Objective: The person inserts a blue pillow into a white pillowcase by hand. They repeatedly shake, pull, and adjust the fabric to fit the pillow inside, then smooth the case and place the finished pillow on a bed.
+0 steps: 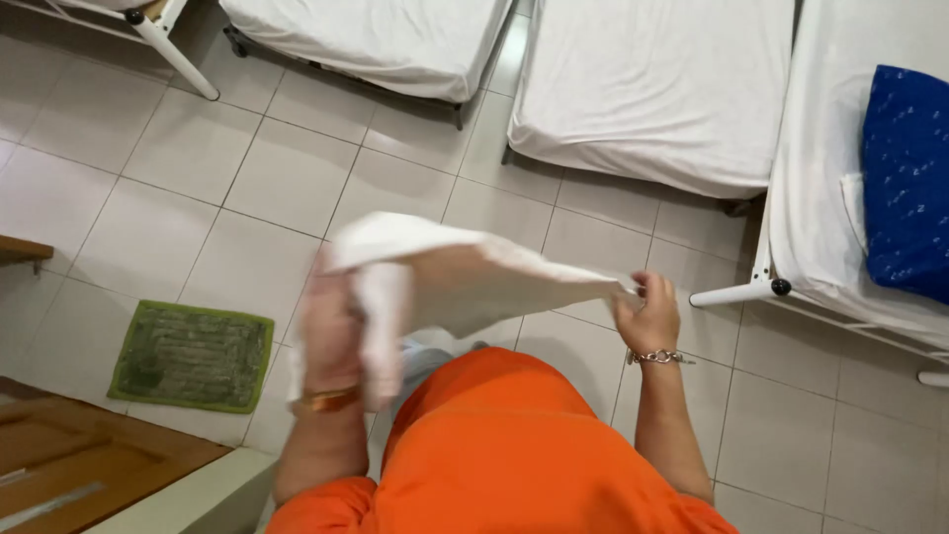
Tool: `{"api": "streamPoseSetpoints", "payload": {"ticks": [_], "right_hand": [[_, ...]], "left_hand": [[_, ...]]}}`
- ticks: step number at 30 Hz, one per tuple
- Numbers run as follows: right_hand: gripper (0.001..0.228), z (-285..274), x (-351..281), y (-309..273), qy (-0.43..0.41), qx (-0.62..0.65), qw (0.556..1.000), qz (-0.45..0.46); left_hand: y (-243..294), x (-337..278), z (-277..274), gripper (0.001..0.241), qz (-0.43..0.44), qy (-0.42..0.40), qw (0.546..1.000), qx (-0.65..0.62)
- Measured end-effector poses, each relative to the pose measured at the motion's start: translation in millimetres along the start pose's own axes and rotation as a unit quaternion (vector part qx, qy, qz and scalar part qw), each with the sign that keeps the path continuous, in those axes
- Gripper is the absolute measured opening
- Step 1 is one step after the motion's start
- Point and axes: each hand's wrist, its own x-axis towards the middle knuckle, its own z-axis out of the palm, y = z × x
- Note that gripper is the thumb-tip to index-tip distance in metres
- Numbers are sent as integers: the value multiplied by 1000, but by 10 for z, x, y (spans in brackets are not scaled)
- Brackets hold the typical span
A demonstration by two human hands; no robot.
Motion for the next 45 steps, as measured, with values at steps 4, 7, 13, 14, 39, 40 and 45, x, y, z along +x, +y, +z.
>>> {"api": "streamPoseSetpoints", "payload": {"ticks": [4, 7, 13, 14, 39, 40, 45], "right_hand": [[31, -55, -208, -559, -162, 356, 900, -195], [46, 36, -323, -1100, -262, 393, 838, -273], [25, 687, -456, -543, -251, 561, 783, -96], [25, 657, -464, -558, -254, 560, 784, -91], [42, 580, 261, -956, -315, 601, 733, -36], [59, 358, 328, -1348, -289, 371, 873, -127], [58, 1165, 223, -1787, -437, 183, 880, -22]], "left_hand": [[-649, -24, 530, 37, -180, -99, 964, -171], [-147, -246, 1178, 41, -278, -122, 944, -131], [-282, -317, 1024, 60, 122, -359, 923, 71], [-333, -325, 981, 60, 116, -357, 924, 70], [459, 619, -480, 58, -252, -81, 915, -306], [540, 635, -466, 61, -241, -147, 901, -328], [545, 705, -775, 61, -136, -253, 939, -189]]}}
